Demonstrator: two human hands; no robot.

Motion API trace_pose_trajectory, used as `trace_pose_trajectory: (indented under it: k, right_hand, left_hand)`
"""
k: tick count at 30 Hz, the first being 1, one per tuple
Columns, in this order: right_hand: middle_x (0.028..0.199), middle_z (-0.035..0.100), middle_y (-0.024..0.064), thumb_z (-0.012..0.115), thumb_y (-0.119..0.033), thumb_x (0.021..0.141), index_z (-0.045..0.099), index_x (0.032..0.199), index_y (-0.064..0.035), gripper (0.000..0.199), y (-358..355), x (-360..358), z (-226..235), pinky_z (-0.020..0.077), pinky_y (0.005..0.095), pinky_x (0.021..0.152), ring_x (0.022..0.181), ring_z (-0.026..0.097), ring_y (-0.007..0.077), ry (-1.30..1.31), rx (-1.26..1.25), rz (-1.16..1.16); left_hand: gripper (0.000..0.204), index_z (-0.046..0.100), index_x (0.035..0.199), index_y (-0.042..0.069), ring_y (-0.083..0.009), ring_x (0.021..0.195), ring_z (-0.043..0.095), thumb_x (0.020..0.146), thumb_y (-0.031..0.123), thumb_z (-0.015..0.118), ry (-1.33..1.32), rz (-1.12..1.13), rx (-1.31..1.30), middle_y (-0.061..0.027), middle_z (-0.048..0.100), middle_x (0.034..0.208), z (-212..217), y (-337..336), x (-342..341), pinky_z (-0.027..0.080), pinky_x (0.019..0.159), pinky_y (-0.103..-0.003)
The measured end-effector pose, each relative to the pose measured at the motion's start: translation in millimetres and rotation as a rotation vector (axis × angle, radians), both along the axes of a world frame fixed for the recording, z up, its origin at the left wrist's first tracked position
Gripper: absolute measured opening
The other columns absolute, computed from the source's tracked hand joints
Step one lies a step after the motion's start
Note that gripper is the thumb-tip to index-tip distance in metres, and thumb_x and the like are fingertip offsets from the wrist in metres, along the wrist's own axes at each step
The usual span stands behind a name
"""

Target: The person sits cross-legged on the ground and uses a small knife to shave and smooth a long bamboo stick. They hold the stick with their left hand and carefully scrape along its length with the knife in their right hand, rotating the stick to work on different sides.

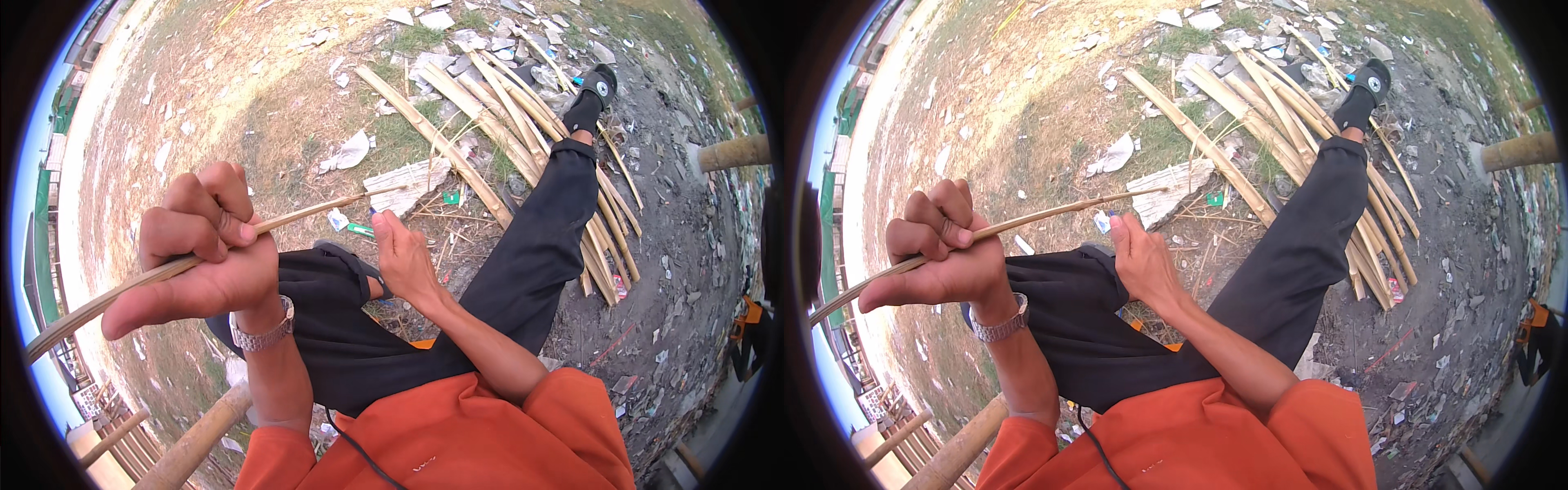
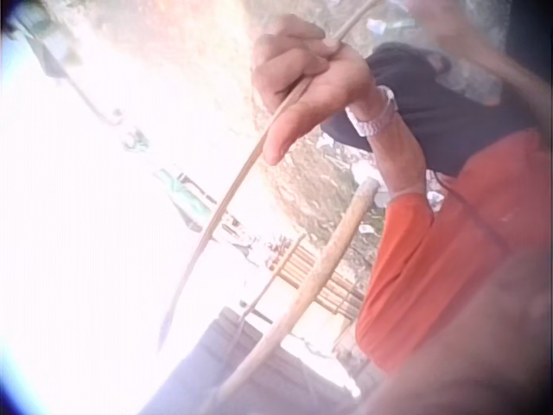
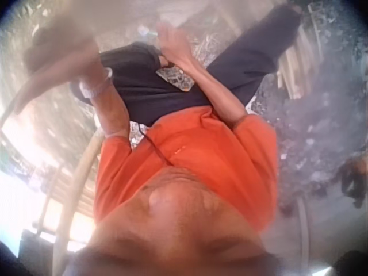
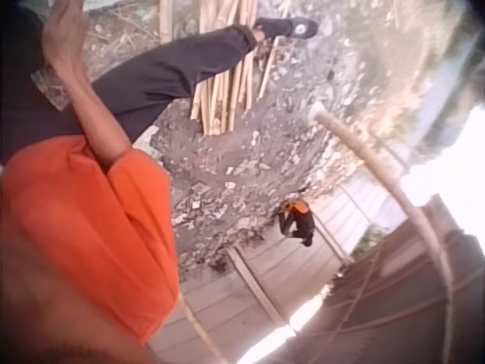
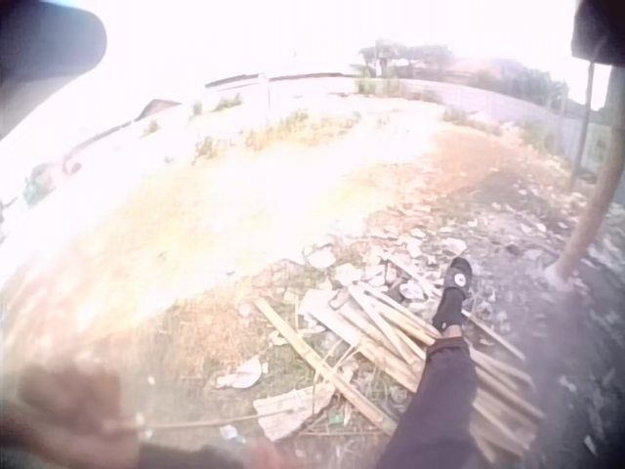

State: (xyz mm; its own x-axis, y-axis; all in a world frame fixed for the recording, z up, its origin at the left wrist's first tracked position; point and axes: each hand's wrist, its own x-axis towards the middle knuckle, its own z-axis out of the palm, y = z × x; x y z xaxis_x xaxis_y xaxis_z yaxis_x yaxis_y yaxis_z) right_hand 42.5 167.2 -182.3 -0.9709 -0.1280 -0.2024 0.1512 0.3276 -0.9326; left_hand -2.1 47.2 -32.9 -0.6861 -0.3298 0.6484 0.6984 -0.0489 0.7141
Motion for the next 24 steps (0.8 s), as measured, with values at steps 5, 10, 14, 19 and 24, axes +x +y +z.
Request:
trace_pose_trajectory:
  k: [5, 10, 14, 19, 24]
  right_hand:
    - [0.058, 0.047, 0.0264, 0.033, -0.031, 0.092, 0.047, 0.078, 0.0008, 0.037, 7, -6, -45, 0.0345, 0.0492, 0.055, 0.059, 0.047, 0.0467, -0.067, 0.035, -0.051]
    - [0.058, 0.044, 0.0252, 0.031, -0.034, 0.093, 0.047, 0.077, 0.0025, 0.042, 5, 1, -29, 0.0332, 0.0459, 0.055, 0.058, 0.044, 0.0436, -0.057, -0.055, -0.036]
    - [0.059, 0.048, 0.0267, 0.034, -0.031, 0.092, 0.047, 0.078, 0.0012, 0.038, 13, -5, -43, 0.0344, 0.0487, 0.055, 0.06, 0.048, 0.046, -0.076, -0.009, -0.008]
    - [0.057, 0.047, 0.0257, 0.035, -0.029, 0.092, 0.047, 0.079, 0.0005, 0.035, 8, 2, -35, 0.0351, 0.0479, 0.054, 0.06, 0.049, 0.0453, -0.011, -0.077, -0.002]
    - [0.058, 0.049, 0.0254, 0.035, -0.029, 0.092, 0.048, 0.079, 0.0001, 0.034, 14, -9, -29, 0.0362, 0.0484, 0.055, 0.061, 0.05, 0.0455, -0.063, -0.022, 0.054]
  left_hand:
    - [0.069, 0.023, 0.05, 0.013, -0.0081, 0.04, 0.017, 0.071, 0.079, 0.018, 0.004, -0.045, -0.007, 0.0023, 0.021, 0.045, 6, 10, 1, 0.01, 0.042, -0.024]
    - [0.07, 0.023, 0.05, 0.013, -0.0084, 0.04, 0.017, 0.071, 0.079, 0.019, 0.008, -0.06, 0.001, 0.0018, 0.021, 0.045, 3, 9, 7, 0.011, 0.044, -0.025]
    - [0.069, 0.023, 0.05, 0.013, -0.0085, 0.04, 0.016, 0.072, 0.078, 0.02, -0.038, 0.069, -0.015, 0.0021, 0.02, 0.046, 6, 3, 9, 0.01, 0.044, -0.025]
    - [0.069, 0.023, 0.049, 0.013, -0.0085, 0.041, 0.016, 0.071, 0.078, 0.024, -0.017, 0.048, 0.053, 0.002, 0.019, 0.046, 4, 8, 7, 0.01, 0.044, -0.024]
    - [0.069, 0.022, 0.049, 0.013, -0.0086, 0.041, 0.015, 0.071, 0.079, 0.025, -0.033, 0.086, 0.049, 0.0019, 0.019, 0.046, 5, 6, 3, 0.01, 0.044, -0.025]
